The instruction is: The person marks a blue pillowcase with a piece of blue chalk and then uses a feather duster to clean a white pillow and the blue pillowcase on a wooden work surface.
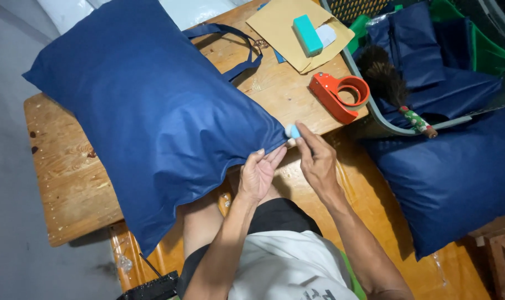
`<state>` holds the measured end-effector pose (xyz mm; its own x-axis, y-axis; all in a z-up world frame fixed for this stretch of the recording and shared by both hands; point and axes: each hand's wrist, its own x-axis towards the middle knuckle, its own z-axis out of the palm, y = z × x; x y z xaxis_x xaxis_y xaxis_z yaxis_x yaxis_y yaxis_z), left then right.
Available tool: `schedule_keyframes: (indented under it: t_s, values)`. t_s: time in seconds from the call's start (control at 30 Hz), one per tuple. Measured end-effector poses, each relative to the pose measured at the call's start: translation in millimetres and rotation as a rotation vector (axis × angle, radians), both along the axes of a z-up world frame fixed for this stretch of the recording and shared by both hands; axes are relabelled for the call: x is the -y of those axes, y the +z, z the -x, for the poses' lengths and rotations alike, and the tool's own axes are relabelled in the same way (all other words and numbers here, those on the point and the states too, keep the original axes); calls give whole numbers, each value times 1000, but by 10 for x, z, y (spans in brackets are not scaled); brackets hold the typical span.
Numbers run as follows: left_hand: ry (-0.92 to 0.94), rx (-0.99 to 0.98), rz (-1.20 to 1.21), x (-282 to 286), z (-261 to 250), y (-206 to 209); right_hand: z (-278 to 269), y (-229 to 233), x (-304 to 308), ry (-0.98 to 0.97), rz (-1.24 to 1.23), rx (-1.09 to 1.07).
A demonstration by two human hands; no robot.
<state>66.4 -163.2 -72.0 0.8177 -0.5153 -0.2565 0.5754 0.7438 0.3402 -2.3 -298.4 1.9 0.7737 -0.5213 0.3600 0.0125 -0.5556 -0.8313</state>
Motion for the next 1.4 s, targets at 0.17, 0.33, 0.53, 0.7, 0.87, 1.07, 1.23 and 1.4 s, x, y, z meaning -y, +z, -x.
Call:
schedule_keyframes:
  t_s: [0.17, 0.33, 0.53, 0.7, 0.87, 1.07, 1.23, 1.4]
  values:
    - [-13, -8, 12, -30, 18, 27, 14, -196, 47, 20, -57, -81]
    - [-29, -18, 6, -72, -13, -51, 61, -105, -62, 5, -41, -12]
    - [-40, -18, -20, -143, -40, -209, 112, -158, -113, 7, -2, -44]
    - [-24, -5, -55, -193, -26, -107, 144, -295, -310, 12, 111, -121]
    - [14, -3, -104, -585, 82, -162, 239, -218, -244, -42, -135, -204]
    - [60, -36, -275, -1289, 449, 183, 394, -480, -477, -29, -501, -296]
    - [235, 24, -436, -2091, 698, -68, 436, -764, -770, 57, -581, -290]
    - [537, -65, -751, -2511, 662, -87, 233, -657, -1024, 224, -522, -285]
